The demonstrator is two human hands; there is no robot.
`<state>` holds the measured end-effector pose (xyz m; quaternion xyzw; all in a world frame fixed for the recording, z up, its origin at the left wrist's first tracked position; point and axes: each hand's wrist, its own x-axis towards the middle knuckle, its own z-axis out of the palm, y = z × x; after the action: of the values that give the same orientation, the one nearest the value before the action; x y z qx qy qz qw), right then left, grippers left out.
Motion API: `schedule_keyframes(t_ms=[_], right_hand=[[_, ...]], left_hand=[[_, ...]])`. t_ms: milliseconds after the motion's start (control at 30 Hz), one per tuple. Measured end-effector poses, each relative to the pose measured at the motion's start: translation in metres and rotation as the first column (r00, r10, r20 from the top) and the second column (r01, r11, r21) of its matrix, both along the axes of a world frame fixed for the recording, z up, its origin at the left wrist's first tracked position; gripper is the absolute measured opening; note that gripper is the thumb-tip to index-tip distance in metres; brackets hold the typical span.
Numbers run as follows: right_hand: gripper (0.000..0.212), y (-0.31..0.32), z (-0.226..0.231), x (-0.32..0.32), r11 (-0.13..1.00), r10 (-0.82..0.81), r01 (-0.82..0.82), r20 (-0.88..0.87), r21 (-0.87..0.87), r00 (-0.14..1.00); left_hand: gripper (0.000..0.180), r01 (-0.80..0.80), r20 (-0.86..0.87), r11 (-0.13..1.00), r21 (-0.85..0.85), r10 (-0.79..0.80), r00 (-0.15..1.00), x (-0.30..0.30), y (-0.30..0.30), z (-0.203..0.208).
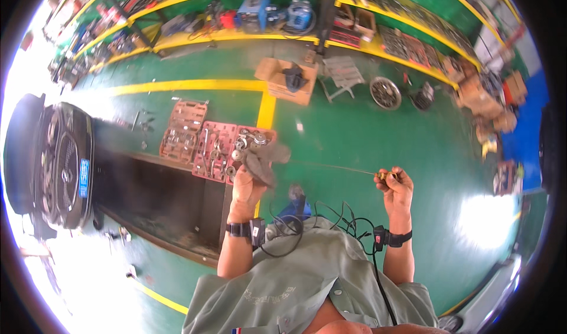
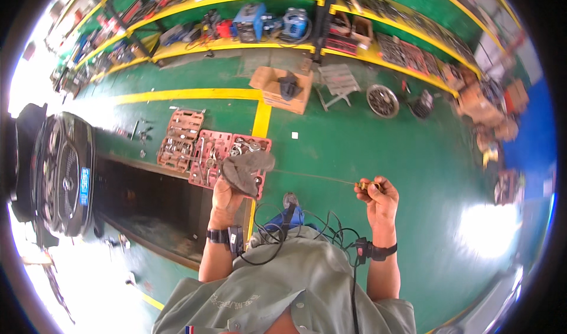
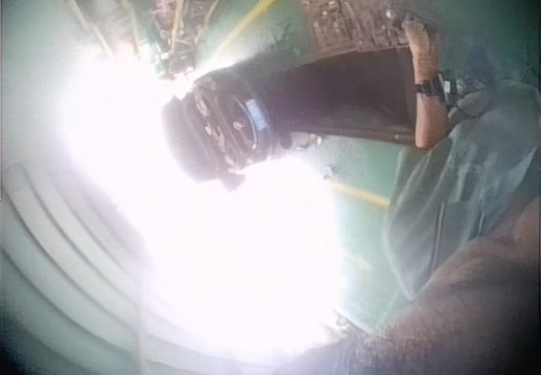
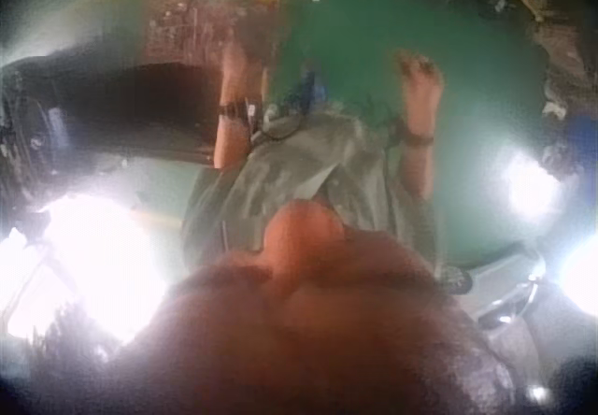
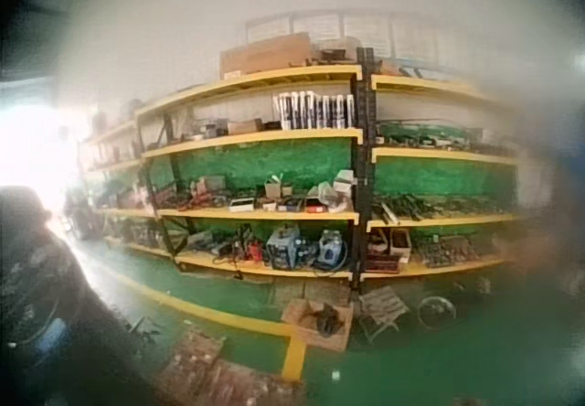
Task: The person retrieves motor oil bottles from a shelf, opens them, and pours oil into a car engine using a yellow funnel. After pouring, the person checks the oil level with a dipstick and wipes it with a cloth.
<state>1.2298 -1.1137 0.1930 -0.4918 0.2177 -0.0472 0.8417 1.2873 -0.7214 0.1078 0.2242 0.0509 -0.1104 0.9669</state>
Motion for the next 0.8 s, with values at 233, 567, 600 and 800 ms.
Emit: schedule_keyframes(t_ms=[233, 567, 600, 800], right_hand=[[0.010, -0.002, -0.017, 0.175, 0.988, 0.150, -0.151, 0.055, 0.015, 0.987], [0.014, 0.053, -0.046, 0.468, 0.878, 0.478, -0.478, 0.026, 0.002, 0.878], [0.015, 0.058, -0.039, 0.494, 0.888, 0.460, -0.460, -0.009, 0.012, 0.888], [0.020, 0.056, -0.024, 0.677, 0.851, 0.522, -0.522, -0.018, -0.058, 0.853]], left_hand=[[0.035, -0.120, -0.090, 0.993, -0.003, 0.119, 0.989, 0.147, -0.001, 0.046], [0.022, -0.460, -0.108, 0.863, 0.207, 0.488, 0.866, 0.357, 0.073, 0.004], [0.025, -0.500, -0.149, 0.825, 0.263, 0.547, 0.824, 0.366, 0.091, -0.001], [0.028, -0.766, -0.147, 0.530, 0.365, 0.845, 0.514, 0.415, 0.208, 0.004]])
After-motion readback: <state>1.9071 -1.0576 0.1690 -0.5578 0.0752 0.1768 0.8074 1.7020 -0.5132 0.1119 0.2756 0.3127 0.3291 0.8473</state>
